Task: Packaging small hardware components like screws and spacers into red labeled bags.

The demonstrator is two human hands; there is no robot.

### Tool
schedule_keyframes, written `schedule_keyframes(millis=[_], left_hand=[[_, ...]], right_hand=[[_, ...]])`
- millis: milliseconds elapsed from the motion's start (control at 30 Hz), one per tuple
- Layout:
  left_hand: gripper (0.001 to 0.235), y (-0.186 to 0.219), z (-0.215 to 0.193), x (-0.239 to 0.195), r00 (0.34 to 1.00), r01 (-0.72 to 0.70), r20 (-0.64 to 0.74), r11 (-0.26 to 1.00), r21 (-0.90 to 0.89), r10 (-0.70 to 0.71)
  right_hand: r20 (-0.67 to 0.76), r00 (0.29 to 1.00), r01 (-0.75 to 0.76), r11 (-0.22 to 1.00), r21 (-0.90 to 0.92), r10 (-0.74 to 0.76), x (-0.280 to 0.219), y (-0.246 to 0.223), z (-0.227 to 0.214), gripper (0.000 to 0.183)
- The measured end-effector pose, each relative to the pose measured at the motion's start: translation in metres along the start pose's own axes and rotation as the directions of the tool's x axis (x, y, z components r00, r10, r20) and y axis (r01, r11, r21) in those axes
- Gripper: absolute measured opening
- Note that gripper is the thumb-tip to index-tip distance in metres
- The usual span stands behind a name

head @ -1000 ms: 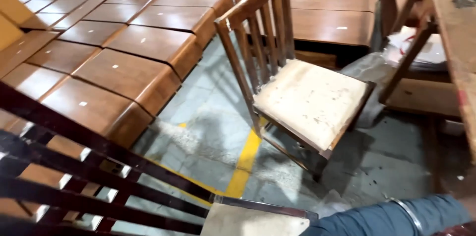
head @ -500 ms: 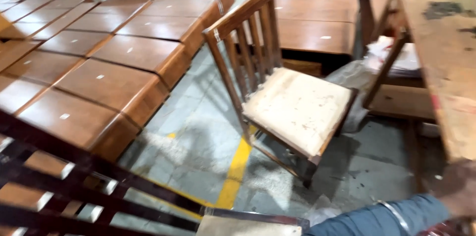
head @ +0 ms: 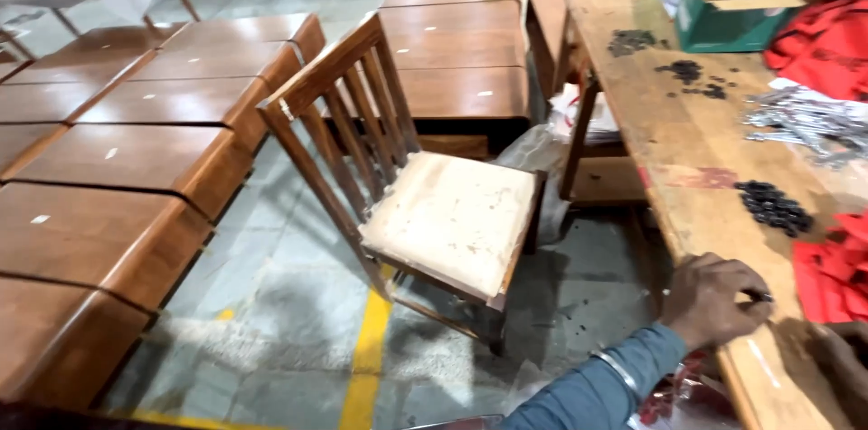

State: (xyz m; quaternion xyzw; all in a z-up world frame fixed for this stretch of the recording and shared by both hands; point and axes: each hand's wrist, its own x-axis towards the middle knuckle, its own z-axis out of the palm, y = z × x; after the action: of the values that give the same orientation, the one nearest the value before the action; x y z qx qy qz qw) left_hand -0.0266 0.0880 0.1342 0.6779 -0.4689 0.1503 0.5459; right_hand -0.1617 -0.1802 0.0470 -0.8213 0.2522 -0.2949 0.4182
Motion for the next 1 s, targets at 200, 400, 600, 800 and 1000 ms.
schedule_keyframes(millis=[200, 400, 600, 800, 1000], left_hand=[[0.013, 0.01, -0.012, 0.007, 1.0, -0.017, -0.015, 0.999, -0.034, 0.017], [0.01, 0.02, -0.021, 0.014, 1.0, 0.001, 0.017, 0.999, -0.04, -0.001], [0.011, 0.025, -0.028, 0.018, 0.997, 0.018, 0.074, 0.998, -0.059, -0.014], [0.011, 0.024, -0.029, 0.019, 0.996, 0.031, 0.088, 0.996, -0.084, -0.023], [0.01, 0.026, -0.031, 0.02, 0.993, 0.048, 0.112, 0.995, -0.085, -0.038]], right_hand=[[-0.002, 0.998, -0.058, 0.997, -0.06, 0.058, -0.071, -0.146, -0.007, 0.03], [0.051, 0.988, -0.139, 0.987, -0.083, 0.143, -0.086, -0.2, -0.014, 0.03], [0.058, 0.99, -0.131, 0.991, -0.017, 0.132, -0.084, -0.198, -0.014, 0.024], [0.079, 0.99, -0.121, 0.993, -0.006, 0.121, -0.085, -0.205, -0.015, 0.025], [0.076, 0.982, -0.17, 0.985, -0.038, 0.173, -0.087, -0.22, -0.014, 0.027]])
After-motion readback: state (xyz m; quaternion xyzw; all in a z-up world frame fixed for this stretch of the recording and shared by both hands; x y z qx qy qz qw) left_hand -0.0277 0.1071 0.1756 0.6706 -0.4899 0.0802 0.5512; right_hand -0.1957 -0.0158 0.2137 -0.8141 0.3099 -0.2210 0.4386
